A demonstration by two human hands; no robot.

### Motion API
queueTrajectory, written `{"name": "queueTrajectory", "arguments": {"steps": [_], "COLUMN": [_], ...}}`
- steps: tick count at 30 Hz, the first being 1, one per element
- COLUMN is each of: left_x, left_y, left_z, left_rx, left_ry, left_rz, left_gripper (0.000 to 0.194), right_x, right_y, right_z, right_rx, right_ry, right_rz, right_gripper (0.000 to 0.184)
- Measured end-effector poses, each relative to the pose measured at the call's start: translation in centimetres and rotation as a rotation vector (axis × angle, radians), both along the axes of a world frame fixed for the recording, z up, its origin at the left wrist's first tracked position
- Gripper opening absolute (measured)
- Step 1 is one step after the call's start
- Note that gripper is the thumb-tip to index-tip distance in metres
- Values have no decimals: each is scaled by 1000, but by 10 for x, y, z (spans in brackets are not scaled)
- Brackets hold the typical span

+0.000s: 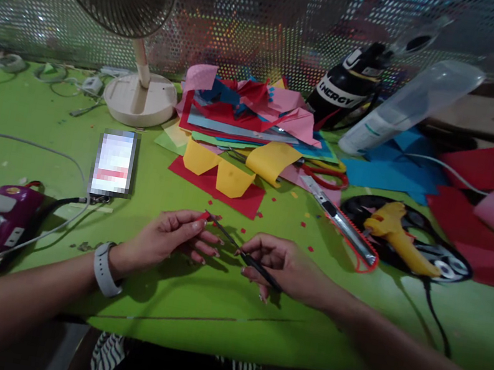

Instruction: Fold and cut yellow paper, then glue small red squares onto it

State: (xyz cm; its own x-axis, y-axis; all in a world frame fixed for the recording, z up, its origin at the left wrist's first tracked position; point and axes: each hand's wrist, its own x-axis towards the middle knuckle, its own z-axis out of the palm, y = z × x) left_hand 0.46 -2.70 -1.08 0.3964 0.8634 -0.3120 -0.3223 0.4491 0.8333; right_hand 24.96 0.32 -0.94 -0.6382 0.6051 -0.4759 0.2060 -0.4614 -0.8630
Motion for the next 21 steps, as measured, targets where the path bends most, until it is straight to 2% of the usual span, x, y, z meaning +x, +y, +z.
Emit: {"name": "queueTrajectory", "arguments": {"steps": [3,7,21], "left_x": [0,0,3], "left_y": [1,1,0], "left_z": [-2,-3,0], "left_rx": [9,25,-6], "left_ry": [-4,-19,-14], "left_rz": [16,20,1], "left_gripper": [30,30,27], "right_x": [1,3,-3], "right_y": [1,1,-1], "right_z": [2,3,8], "right_rx": [-2,-16,4], "right_ry": [11,7,-50], "right_rz": [-16,34,53], "right_gripper": [51,50,51]}}
